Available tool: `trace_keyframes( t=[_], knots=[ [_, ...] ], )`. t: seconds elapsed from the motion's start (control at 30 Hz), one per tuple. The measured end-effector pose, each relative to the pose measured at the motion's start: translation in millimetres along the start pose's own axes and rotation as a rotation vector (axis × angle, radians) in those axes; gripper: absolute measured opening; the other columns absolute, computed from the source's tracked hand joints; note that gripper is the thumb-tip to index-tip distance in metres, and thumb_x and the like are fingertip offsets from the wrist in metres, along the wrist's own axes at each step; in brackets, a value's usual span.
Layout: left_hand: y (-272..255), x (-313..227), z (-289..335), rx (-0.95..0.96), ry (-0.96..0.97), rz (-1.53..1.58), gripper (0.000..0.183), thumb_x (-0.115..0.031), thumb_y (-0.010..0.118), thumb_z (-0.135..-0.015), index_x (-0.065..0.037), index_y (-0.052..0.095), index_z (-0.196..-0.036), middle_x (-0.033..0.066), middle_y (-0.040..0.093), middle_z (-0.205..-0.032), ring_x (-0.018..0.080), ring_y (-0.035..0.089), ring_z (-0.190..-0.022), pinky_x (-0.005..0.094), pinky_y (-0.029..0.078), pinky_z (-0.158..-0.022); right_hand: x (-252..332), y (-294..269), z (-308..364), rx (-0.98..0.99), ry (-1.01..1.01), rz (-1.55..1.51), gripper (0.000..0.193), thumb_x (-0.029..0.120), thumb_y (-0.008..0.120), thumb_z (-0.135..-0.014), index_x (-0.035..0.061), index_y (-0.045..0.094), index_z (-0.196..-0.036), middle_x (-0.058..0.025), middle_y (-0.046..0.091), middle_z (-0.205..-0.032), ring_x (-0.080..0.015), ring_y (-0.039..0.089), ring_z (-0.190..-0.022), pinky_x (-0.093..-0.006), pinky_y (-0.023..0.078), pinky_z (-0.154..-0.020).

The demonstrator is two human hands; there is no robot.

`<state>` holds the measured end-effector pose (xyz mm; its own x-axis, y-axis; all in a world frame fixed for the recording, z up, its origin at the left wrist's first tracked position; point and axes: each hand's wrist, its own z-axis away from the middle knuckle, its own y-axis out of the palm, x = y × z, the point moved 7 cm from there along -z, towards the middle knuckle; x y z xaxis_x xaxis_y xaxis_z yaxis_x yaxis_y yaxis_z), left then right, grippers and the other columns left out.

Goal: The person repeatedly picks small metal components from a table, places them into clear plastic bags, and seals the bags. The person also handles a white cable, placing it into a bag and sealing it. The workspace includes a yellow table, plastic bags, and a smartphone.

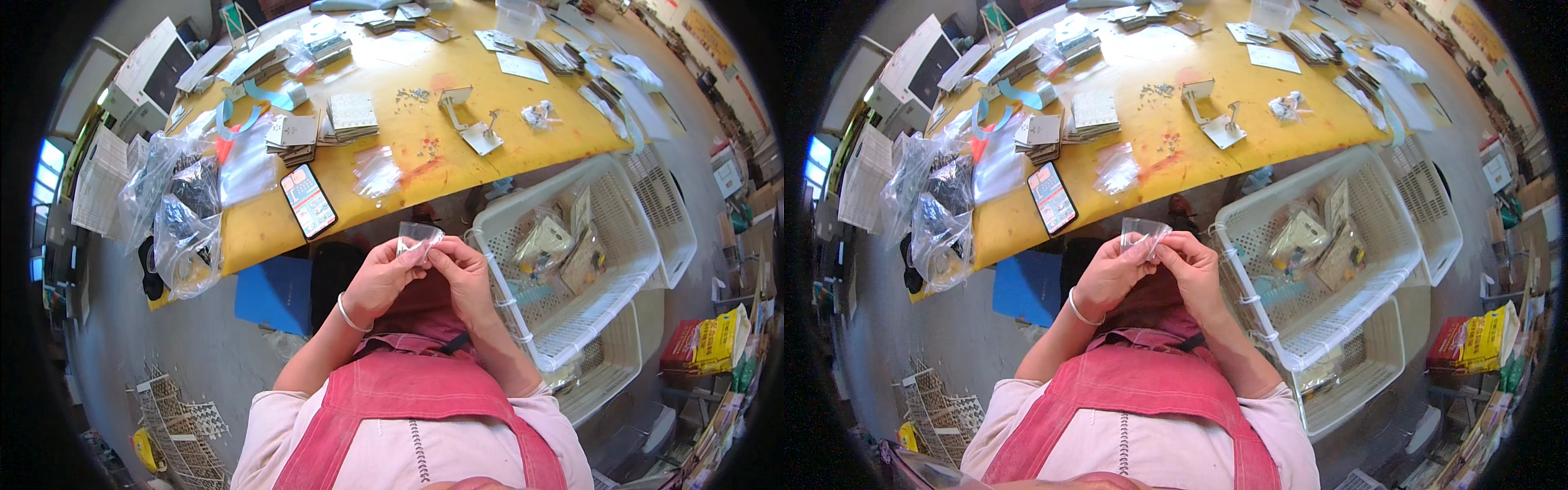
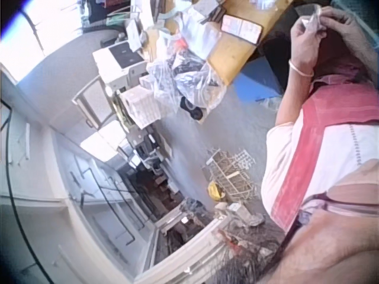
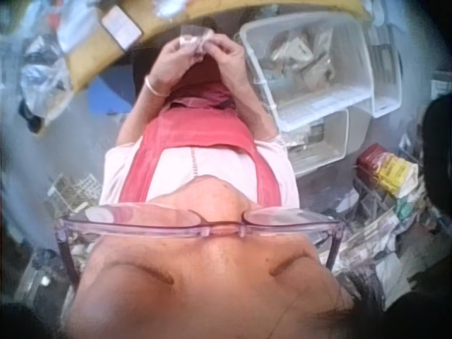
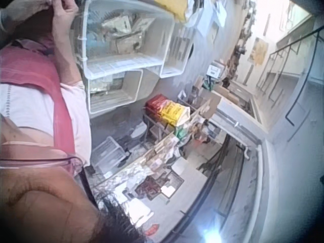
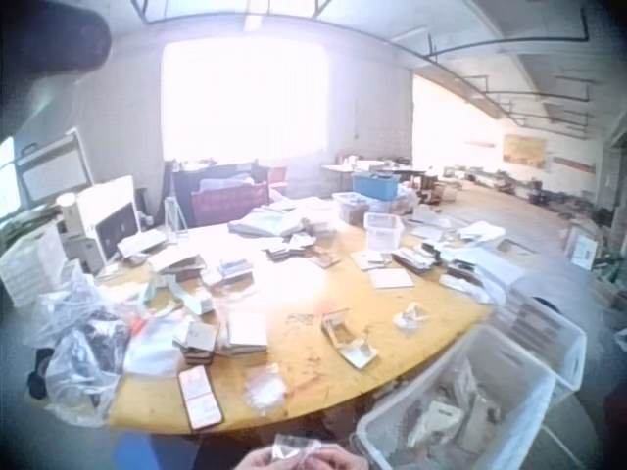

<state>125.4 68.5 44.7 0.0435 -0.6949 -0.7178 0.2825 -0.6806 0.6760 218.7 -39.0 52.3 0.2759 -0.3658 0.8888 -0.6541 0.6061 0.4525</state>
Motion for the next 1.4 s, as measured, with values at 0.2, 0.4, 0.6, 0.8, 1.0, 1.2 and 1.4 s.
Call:
trace_keyframes(
  t=[0.2,0.4,0.6,0.8,1.0,1.2,1.4],
  knots=[
    [11.1,34.4,39.8,-0.044,-0.046,-0.070,0.020,-0.024,0.069,-0.108,-0.006,0.069,-0.116,0.0015,0.070,-0.103,0.0082,0.065,-0.092,0.0244,0.054,-0.082,4.5,-2.7,49.7,-0.040,0.056,0.033,0.005,0.005,0.068,-0.105,0.0008,0.071,-0.104,-0.0007,0.072,-0.094,-0.0072,0.066,-0.083,-0.0246,0.055,-0.077],
    [8.1,49.7,70.7,-0.239,-0.074,0.093,0.034,-0.037,0.054,-0.115,-0.007,0.069,-0.116,0.0029,0.072,-0.107,0.0126,0.067,-0.094,0.0299,0.055,-0.085,-11.6,-16.1,82.2,-0.130,0.036,0.141,0.008,0.010,0.073,-0.103,0.0020,0.072,-0.101,0.0001,0.072,-0.091,-0.0051,0.063,-0.079,-0.0218,0.050,-0.073],
    [-9.4,50.3,79.7,-0.282,0.194,-0.305,0.059,-0.059,0.043,-0.114,-0.006,0.068,-0.120,0.0061,0.073,-0.107,0.0149,0.069,-0.093,0.0302,0.053,-0.084,-25.1,-5.6,93.1,-0.009,0.126,0.137,0.010,0.011,0.075,-0.102,0.0025,0.072,-0.099,0.0008,0.070,-0.085,-0.0054,0.061,-0.074,-0.0219,0.048,-0.068],
    [-12.1,34.1,82.4,-0.431,0.410,-0.304,0.031,-0.030,0.059,-0.113,-0.003,0.064,-0.126,0.0051,0.068,-0.112,0.0145,0.064,-0.098,0.0296,0.052,-0.090,-38.1,-24.3,111.4,-0.060,0.196,0.168,0.010,0.011,0.073,-0.103,0.0023,0.070,-0.098,0.0012,0.069,-0.084,-0.0057,0.061,-0.074,-0.0233,0.049,-0.068],
    [34.3,16.5,93.1,-0.298,0.746,-1.163,0.021,0.000,0.067,-0.099,0.001,0.063,-0.120,0.0086,0.064,-0.108,0.0144,0.062,-0.096,0.0277,0.051,-0.085,-50.6,-37.9,125.2,-0.193,0.150,0.316,0.007,0.008,0.069,-0.101,0.0016,0.072,-0.100,-0.0010,0.071,-0.088,-0.0075,0.064,-0.080,-0.0256,0.053,-0.071],
    [19.1,69.0,79.9,-0.094,0.282,-0.794,0.009,-0.005,0.066,-0.105,0.000,0.065,-0.113,0.0013,0.066,-0.098,0.0081,0.061,-0.089,0.0246,0.052,-0.078,-49.4,-31.8,121.5,-0.199,-0.070,0.385,0.013,0.008,0.072,-0.096,0.0004,0.065,-0.089,-0.0042,0.067,-0.081,-0.0100,0.062,-0.079,-0.0320,0.051,-0.068],
    [-7.2,90.5,65.2,0.016,0.070,-0.682,0.016,-0.015,0.067,-0.108,0.001,0.070,-0.105,0.0003,0.070,-0.090,0.0049,0.061,-0.077,0.0214,0.048,-0.069,-45.2,-23.9,139.0,-0.226,-0.121,0.645,0.016,0.010,0.071,-0.096,0.0023,0.060,-0.087,-0.0109,0.063,-0.077,-0.0199,0.062,-0.070,-0.0371,0.049,-0.064]
  ],
)
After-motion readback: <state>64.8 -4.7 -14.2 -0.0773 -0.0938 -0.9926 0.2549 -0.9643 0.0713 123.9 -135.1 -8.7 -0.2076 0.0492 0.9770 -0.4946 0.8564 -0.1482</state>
